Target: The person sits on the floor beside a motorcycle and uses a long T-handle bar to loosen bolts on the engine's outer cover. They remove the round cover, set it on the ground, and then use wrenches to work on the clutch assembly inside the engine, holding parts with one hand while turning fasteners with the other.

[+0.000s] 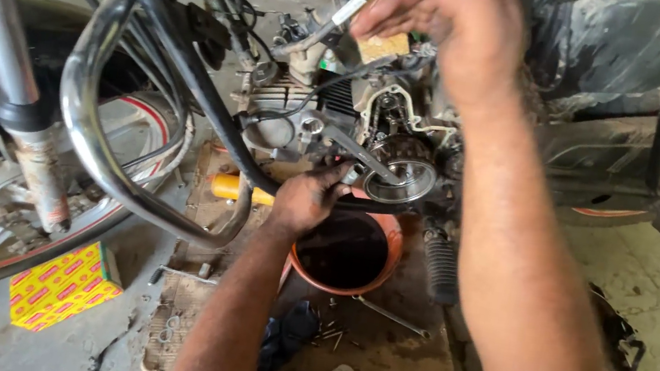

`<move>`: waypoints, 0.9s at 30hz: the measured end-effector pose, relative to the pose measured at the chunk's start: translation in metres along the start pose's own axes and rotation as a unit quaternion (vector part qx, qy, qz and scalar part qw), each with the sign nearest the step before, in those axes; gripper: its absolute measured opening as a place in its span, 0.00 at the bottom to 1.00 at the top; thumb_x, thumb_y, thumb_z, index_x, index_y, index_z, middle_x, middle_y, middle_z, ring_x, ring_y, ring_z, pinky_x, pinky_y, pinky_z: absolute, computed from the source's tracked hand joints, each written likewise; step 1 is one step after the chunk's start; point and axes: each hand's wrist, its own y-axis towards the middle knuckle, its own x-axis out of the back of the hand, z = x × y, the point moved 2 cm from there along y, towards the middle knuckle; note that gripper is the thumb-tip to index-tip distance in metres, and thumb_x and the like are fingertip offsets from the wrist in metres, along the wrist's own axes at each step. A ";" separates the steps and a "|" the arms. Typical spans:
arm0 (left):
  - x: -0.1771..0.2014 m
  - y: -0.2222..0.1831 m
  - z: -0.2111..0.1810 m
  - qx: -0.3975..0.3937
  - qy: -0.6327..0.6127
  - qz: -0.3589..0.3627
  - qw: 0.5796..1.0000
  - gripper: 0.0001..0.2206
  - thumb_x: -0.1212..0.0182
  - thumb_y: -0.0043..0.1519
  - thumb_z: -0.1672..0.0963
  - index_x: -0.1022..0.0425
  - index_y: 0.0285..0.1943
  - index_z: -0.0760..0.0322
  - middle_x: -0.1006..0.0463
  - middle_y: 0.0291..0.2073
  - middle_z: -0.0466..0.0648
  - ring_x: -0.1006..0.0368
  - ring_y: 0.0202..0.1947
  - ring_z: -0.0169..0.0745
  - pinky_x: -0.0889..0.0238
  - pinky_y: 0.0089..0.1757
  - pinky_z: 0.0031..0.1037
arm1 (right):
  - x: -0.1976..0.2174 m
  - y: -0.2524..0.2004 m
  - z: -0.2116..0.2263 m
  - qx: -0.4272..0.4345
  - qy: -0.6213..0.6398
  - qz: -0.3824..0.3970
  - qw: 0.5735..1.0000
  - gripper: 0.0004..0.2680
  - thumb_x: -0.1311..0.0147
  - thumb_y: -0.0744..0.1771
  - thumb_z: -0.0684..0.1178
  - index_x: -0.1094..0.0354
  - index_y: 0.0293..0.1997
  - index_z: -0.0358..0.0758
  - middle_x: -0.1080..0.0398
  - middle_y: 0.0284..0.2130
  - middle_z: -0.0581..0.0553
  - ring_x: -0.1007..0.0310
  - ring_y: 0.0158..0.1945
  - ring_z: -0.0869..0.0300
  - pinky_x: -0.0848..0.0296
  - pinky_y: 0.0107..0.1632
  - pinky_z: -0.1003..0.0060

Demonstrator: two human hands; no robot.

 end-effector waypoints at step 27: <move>0.007 -0.005 -0.007 0.017 0.006 0.010 1.000 0.18 0.40 0.64 0.49 0.25 0.63 0.46 0.23 0.60 0.49 0.26 0.57 0.55 0.34 0.54 0.42 | -0.075 -0.030 -0.102 -0.230 -0.169 0.033 0.958 0.17 0.57 0.69 0.59 0.26 0.31 0.35 0.24 0.28 0.37 0.23 0.31 0.51 0.23 0.35 0.55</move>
